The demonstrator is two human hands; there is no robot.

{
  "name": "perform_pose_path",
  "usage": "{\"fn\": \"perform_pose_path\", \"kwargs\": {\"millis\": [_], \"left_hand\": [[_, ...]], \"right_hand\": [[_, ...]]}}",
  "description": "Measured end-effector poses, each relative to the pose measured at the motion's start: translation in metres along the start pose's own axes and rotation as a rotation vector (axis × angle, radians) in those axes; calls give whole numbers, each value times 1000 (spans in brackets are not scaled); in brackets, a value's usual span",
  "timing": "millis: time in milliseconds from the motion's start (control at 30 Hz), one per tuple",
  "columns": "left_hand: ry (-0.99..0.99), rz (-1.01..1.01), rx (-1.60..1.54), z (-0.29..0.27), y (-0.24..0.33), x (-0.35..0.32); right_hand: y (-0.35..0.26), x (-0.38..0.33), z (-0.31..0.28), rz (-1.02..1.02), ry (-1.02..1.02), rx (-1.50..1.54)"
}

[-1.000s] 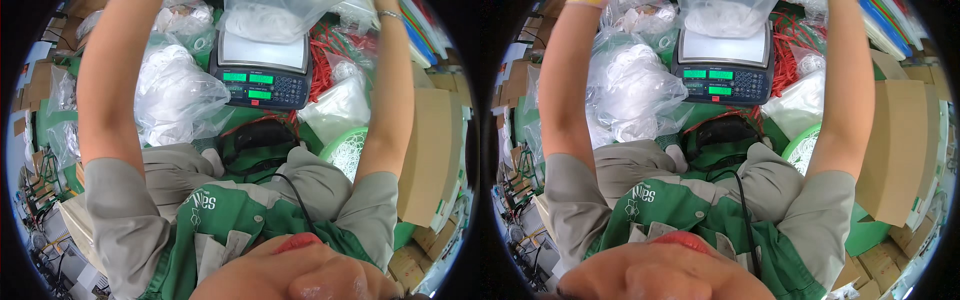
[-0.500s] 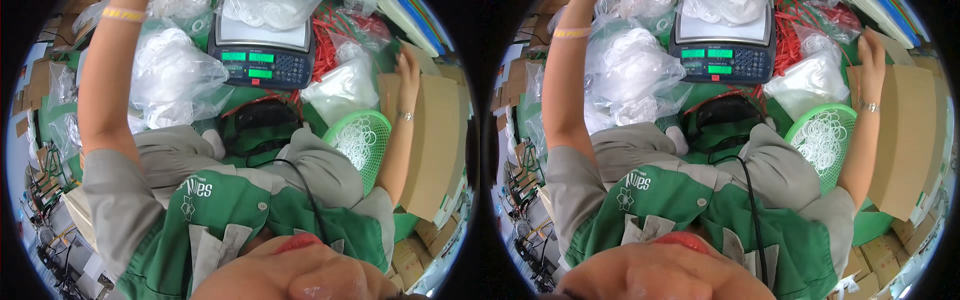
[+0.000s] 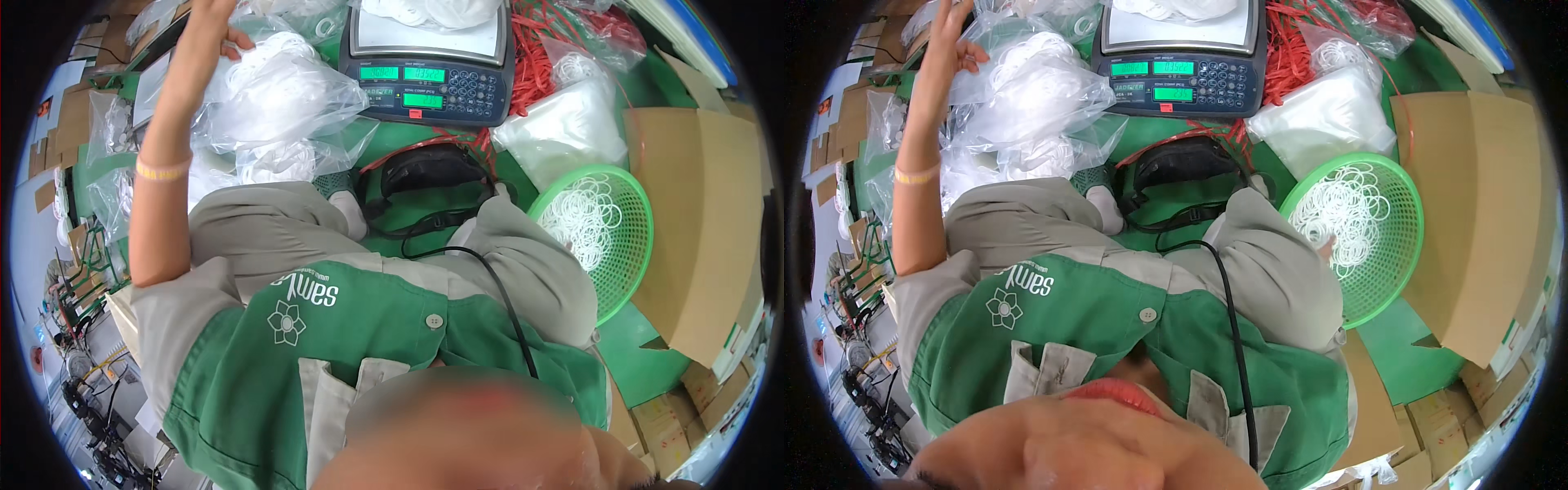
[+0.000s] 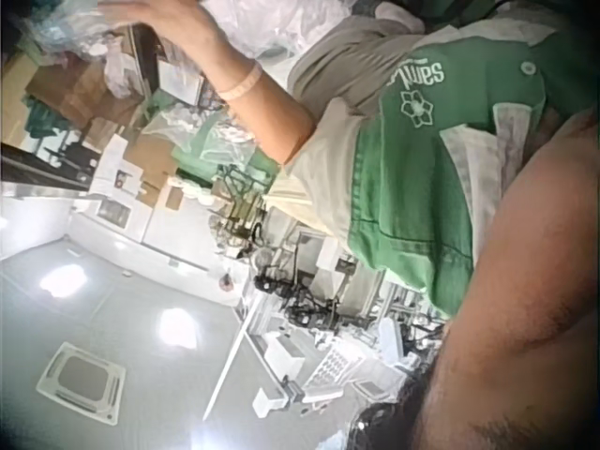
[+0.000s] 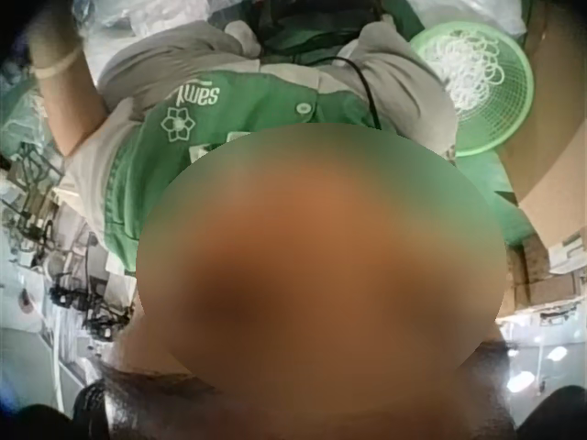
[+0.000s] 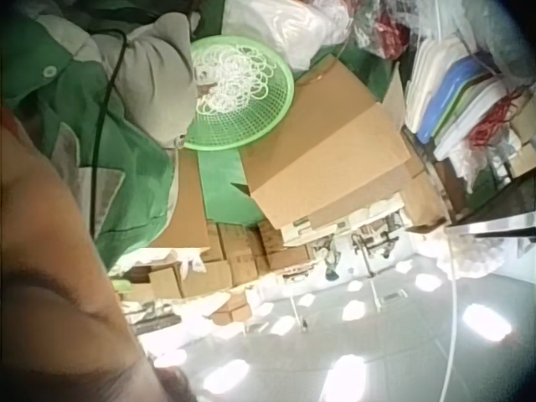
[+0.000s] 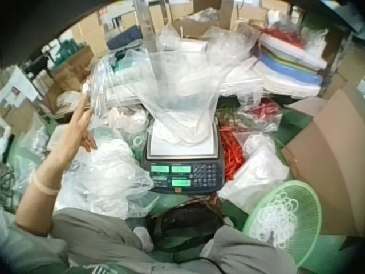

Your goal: Weighing white rubber rings on a digital scale and placing them into plastic bags for packaging.

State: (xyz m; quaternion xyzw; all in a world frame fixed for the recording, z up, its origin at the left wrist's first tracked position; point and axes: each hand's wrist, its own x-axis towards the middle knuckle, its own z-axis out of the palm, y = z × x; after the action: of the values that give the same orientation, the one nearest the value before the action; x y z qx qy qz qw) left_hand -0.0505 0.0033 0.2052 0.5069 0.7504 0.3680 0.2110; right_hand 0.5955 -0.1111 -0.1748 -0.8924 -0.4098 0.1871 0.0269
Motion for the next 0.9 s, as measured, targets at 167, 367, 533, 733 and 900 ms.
{"fn": "perform_pose_path", "kwargs": {"millis": [167, 367, 533, 733, 900], "left_hand": [[-434, 290, 294, 9, -65, -41], [-601, 561, 911, 41, -95, -65], [-749, 195, 1172, 2, -169, -40], [-955, -291, 1316, -93, -300, -66], [-1103, -516, 905, -83, -307, -58]], "right_hand": [[1, 1, -2, 22, -22, 69], [6, 3, -10, 37, -30, 138], [11, 6, -17, 51, -29, 207], [13, 23, -26, 76, -15, 406], [7, 32, -65, 101, 53, 734]]}}
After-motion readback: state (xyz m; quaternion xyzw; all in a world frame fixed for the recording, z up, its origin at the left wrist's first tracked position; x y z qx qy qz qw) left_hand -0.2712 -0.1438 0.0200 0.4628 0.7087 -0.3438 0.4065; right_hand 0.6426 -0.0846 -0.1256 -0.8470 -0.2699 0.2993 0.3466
